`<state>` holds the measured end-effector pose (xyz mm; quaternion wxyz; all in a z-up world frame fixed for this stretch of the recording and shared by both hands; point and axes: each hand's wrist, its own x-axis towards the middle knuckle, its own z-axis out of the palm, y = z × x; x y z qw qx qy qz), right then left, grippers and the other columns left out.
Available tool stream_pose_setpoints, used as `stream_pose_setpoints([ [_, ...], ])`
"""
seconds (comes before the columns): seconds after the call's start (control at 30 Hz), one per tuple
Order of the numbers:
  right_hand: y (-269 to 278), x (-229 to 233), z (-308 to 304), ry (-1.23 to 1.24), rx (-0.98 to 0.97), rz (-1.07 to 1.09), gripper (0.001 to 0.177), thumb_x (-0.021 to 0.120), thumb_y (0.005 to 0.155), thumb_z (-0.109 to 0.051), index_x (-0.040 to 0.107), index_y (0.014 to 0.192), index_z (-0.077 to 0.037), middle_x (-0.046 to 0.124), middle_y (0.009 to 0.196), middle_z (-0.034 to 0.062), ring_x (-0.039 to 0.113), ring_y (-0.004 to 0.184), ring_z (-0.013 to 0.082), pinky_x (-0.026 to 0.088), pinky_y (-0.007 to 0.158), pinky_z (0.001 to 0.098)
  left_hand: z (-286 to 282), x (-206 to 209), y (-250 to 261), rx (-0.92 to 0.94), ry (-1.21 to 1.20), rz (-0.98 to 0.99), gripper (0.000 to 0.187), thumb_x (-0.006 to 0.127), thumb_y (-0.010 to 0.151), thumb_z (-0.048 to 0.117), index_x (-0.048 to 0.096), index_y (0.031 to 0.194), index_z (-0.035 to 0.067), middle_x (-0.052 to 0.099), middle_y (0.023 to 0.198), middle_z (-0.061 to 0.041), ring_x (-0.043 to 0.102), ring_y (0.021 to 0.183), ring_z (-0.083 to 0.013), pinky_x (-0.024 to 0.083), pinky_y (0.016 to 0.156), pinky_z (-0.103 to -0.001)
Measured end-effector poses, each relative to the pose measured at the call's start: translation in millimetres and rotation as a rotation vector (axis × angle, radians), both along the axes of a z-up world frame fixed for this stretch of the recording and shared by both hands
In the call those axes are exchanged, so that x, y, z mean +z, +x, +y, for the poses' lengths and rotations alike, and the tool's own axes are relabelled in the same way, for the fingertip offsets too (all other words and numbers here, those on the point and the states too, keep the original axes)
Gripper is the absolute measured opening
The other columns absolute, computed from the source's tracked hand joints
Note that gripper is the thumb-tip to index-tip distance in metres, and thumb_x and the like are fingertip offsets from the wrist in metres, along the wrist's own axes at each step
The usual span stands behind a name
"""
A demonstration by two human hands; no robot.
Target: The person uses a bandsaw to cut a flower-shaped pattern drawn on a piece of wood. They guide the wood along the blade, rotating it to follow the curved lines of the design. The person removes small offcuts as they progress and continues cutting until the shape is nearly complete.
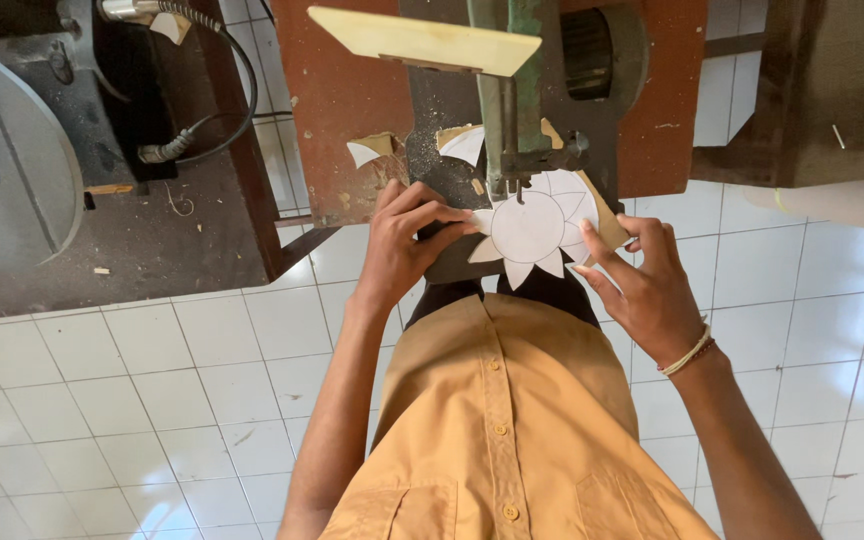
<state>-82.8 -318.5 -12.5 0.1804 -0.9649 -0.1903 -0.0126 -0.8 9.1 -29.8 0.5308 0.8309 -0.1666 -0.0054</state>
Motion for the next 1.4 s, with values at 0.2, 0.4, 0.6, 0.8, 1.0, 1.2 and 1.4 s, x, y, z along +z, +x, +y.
stream_pose_setpoints([
  [0.2,3.6,-1.1,-1.7,0.013,0.005,-0.003,0.048,0.08,0.101,-0.021,0.073,0.147,-0.009,0.054,0.131,0.02,0.057,0.097,0.0301,0.06,0.094,0.0482,-3.3,3.6,0.1,0.017,-0.005,-0.015,0.017,0.088,0.098,0.027,0.083,0.112,0.018,0.061,0.091,-0.005,0.046,0.078,-0.0251,0.053,0.07,-0.044],
  [0.4,5.6,-3.3,-5.6,0.034,0.009,0.015,0.048,0.081,0.101,-0.019,0.073,0.147,-0.009,0.053,0.13,0.0199,0.058,0.101,0.0315,0.06,0.094,0.0468,-4.5,7.8,1.3,0.026,-0.011,-0.022,0.018,0.087,0.1,0.025,0.083,0.113,0.014,0.059,0.089,-0.007,0.046,0.077,-0.0252,0.054,0.068,-0.044],
  [0.6,9.8,-1.2,-6.3,0.021,0.013,0.014,0.051,0.082,0.099,-0.018,0.073,0.148,-0.01,0.053,0.132,0.0196,0.058,0.104,0.0313,0.06,0.095,0.0458,-7.8,15.0,2.8,0.034,-0.017,-0.029,0.017,0.085,0.102,0.021,0.081,0.113,0.01,0.058,0.088,-0.01,0.048,0.077,-0.0311,0.055,0.067,-0.048],
  [0.8,12.0,-4.0,-8.8,0.027,0.015,0.033,0.054,0.083,0.098,-0.017,0.072,0.151,-0.013,0.052,0.133,0.0192,0.058,0.106,0.032,0.06,0.097,0.0443,-3.1,0.4,1.1,0.018,0.019,-0.025,0.018,0.087,0.099,0.029,0.084,0.114,0.019,0.062,0.092,-0.003,0.048,0.081,-0.0213,0.054,0.068,-0.041],
  [1.0,13.0,-2.8,-7.5,0.011,0.005,0.038,0.056,0.084,0.098,-0.019,0.07,0.152,-0.013,0.052,0.134,0.0177,0.057,0.105,0.0308,0.06,0.094,0.0446,-6.4,10.2,4.9,0.019,-0.007,-0.018,0.019,0.085,0.101,0.024,0.081,0.115,0.011,0.058,0.088,-0.01,0.048,0.077,-0.0297,0.056,0.066,-0.048],
  [1.2,13.7,-3.8,-7.6,0.01,0.004,0.038,0.056,0.084,0.098,-0.019,0.071,0.152,-0.014,0.052,0.134,0.0187,0.058,0.105,0.0307,0.06,0.095,0.0445,-6.2,10.9,5.7,0.019,-0.001,-0.017,0.018,0.085,0.102,0.022,0.082,0.114,0.01,0.057,0.086,-0.01,0.048,0.075,-0.0301,0.055,0.07,-0.05],
  [1.4,13.8,-2.6,-7.4,0.034,-0.007,0.048,0.054,0.085,0.097,-0.019,0.073,0.15,-0.013,0.053,0.133,0.0189,0.059,0.105,0.0326,0.06,0.095,0.0447,-1.8,-6.5,3.4,0.007,0.029,-0.033,0.017,0.088,0.098,0.029,0.084,0.111,0.019,0.061,0.09,-0.003,0.05,0.079,-0.0245,0.051,0.07,-0.045],
])
